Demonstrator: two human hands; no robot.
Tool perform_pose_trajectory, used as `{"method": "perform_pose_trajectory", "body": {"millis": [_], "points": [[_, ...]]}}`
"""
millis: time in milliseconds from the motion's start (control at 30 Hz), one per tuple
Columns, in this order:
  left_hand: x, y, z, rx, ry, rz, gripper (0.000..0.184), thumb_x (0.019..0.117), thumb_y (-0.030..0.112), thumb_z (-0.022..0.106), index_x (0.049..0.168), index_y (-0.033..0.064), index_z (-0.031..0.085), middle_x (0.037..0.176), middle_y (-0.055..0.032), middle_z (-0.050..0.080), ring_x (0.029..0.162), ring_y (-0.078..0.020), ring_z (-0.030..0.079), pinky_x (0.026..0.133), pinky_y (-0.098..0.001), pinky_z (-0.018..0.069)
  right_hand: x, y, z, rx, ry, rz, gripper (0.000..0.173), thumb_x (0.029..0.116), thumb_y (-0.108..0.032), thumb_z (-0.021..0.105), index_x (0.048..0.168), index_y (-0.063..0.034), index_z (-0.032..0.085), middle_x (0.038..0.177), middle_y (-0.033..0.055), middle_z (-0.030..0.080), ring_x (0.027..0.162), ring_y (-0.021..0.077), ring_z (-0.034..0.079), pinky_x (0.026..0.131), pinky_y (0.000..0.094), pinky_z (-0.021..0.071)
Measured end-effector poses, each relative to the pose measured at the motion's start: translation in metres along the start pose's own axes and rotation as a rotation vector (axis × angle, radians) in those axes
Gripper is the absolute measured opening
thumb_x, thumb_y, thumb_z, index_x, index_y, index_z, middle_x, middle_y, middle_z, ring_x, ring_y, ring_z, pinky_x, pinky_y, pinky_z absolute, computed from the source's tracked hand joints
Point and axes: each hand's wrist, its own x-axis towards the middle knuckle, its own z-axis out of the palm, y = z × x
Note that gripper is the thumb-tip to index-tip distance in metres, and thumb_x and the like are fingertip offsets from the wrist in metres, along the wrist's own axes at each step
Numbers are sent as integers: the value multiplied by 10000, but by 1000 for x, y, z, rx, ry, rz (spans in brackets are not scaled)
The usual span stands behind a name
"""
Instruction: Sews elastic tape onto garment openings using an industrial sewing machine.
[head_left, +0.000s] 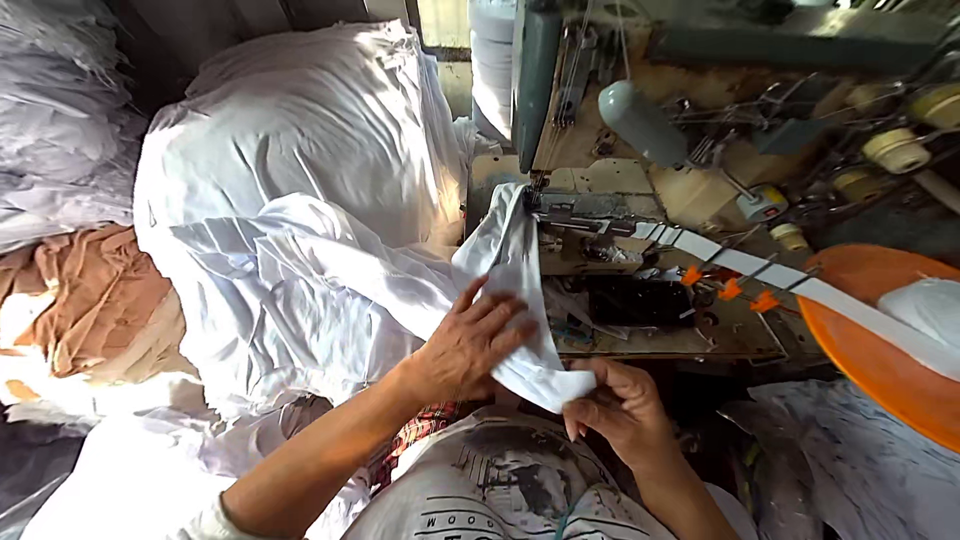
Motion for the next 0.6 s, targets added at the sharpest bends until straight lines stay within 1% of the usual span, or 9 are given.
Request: {"method": "perform_pose_trajectory", "body": {"millis": [67, 133, 200, 233, 333, 433, 500, 533, 600], "points": [[11, -27, 18, 125, 6, -63, 321, 898, 178, 650, 1194, 61, 694, 1423, -240, 584, 1390, -468, 483, 1103, -759, 287, -2, -11, 0, -53, 42, -55, 179, 970, -134, 694, 1146, -153, 715, 918, -79, 744, 711, -34, 674, 640, 130, 578], [25, -53, 20, 218, 59, -112, 166, 939, 55, 595, 1042, 46, 725, 1425, -225, 587, 1419, -472, 446, 1119, -766, 251, -3, -19, 0, -92, 78, -91, 193, 972, -149, 694, 1163, -161, 717, 928, -81, 746, 705, -36, 673, 632, 125, 577], [35, -64, 5, 274, 157, -118, 162, 954, 48, 550, 900, 40, 702, 1318, -206, 653, 1366, -461, 502, 1131, -750, 245, -6, -26, -3, -127, 82, -95, 196, 972, -169, 697, 1167, -174, 711, 929, -90, 739, 702, -43, 668, 626, 120, 575], [37, -63, -4, 309, 213, -107, 188, 976, 59, 532, 878, 45, 691, 1273, -191, 676, 1333, -443, 533, 1138, -726, 249, -8, -27, -5, -136, 77, -89, 194, 971, -173, 699, 1165, -171, 712, 922, -90, 737, 702, -43, 668, 627, 120, 575], [25, -66, -13, 391, 329, -62, 211, 1023, 91, 489, 898, 92, 658, 1238, -147, 691, 1318, -387, 541, 1162, -654, 230, -16, -17, -13, -183, 48, -57, 159, 984, -179, 683, 1132, -131, 715, 870, -69, 734, 691, -38, 668, 636, 119, 573], [2, -69, 2, 387, 240, -139, 212, 1041, 113, 462, 994, 104, 668, 1331, -157, 650, 1370, -404, 497, 1156, -690, 216, -22, -3, -15, -228, 32, -12, 120, 993, -176, 670, 1062, -83, 703, 822, -41, 718, 671, -32, 656, 628, 121, 566], [-9, -67, 12, 345, 159, -234, 231, 995, 63, 473, 1079, 68, 687, 1407, -200, 603, 1405, -442, 468, 1145, -718, 241, -25, 2, -16, -262, 38, 3, 119, 994, -180, 669, 1029, -68, 691, 809, -29, 709, 670, -28, 655, 628, 121, 566], [-12, -65, 13, 338, 153, -265, 232, 977, 47, 475, 1075, 59, 685, 1399, -209, 604, 1384, -436, 492, 1134, -685, 289, -25, 3, -16, -284, 41, -4, 125, 997, -183, 667, 1019, -61, 684, 808, -23, 703, 671, -26, 653, 627, 120, 564], [-10, -63, 7, 359, 185, -262, 206, 948, 43, 484, 1035, 30, 670, 1323, -243, 637, 1218, -421, 616, 969, -580, 466, -25, 3, -18, -312, 39, -30, 131, 1001, -185, 665, 1022, -57, 677, 822, -12, 696, 675, -20, 651, 630, 122, 565]]}}
